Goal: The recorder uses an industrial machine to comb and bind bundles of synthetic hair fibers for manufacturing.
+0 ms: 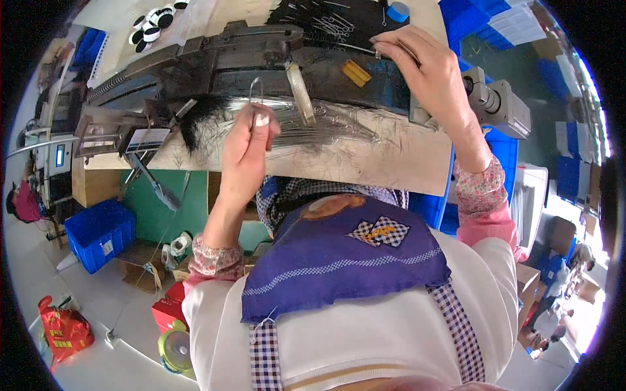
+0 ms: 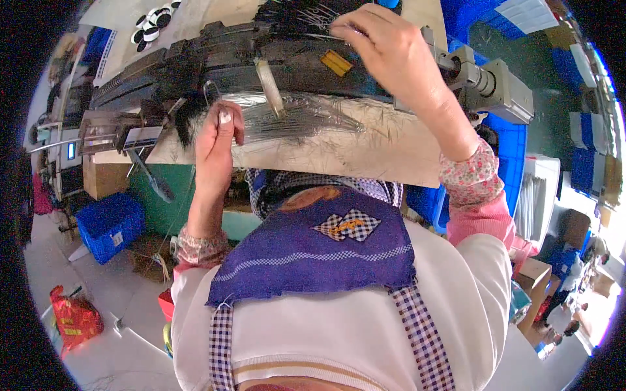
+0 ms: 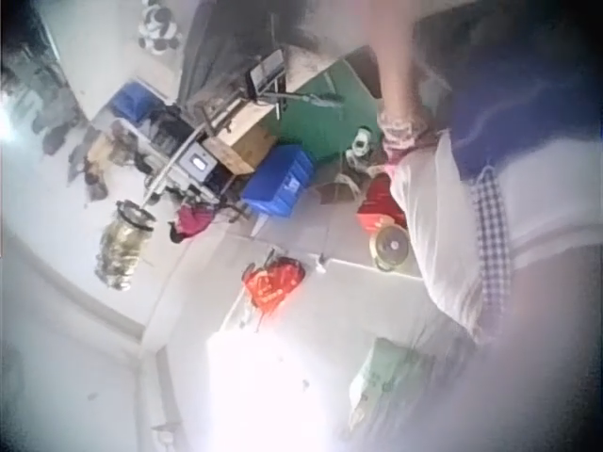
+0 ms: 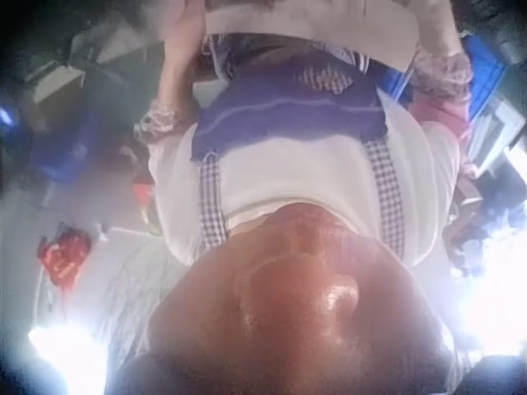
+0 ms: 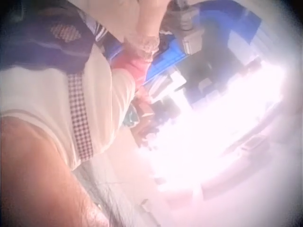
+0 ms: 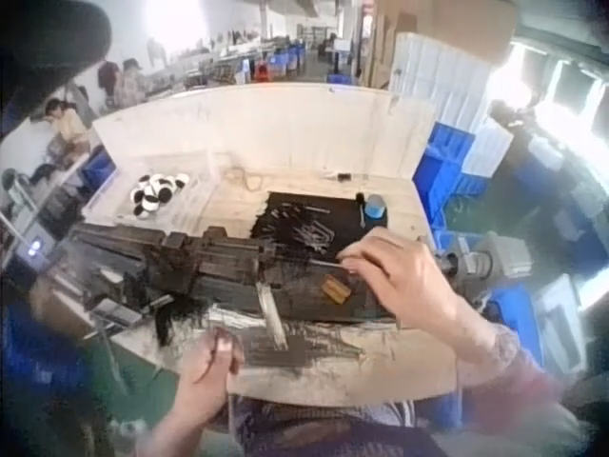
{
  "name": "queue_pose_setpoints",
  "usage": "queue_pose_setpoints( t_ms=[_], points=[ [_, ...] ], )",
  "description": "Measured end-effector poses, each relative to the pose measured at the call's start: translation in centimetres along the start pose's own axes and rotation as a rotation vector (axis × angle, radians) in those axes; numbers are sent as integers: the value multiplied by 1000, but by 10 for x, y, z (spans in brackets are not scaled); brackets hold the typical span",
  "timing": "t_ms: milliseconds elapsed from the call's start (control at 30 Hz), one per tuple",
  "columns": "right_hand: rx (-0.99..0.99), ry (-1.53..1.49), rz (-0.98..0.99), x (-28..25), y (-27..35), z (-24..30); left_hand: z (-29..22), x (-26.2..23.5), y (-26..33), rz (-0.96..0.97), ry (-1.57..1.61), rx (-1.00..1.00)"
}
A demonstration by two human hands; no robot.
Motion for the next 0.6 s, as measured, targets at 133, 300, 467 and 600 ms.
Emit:
queue_pose_setpoints(
  t_ms=[133,300,467,600],
  points=[
    [-110,32,103,25,1,-25,-7,44,-10,-113,275,47],
    [-88,224,225,53,-6,-19,-59,82,-15,208,1031,-193],
    [-138,212,197,47,-2,-6,-79,7,-25,361,1805,-143],
    [-114,118,172,39,-1,4,-3,-44,0,-155,1519,1]
  ],
)
Point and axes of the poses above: each hand's wrist, its own y-axis away from the middle knuckle, its own x-axis out of the palm, z = x × y, the point moved 10 cm from there along -y, towards the middle knuckle, and after that the axes turned 11 degrees about -y, right-handed, at the moved point
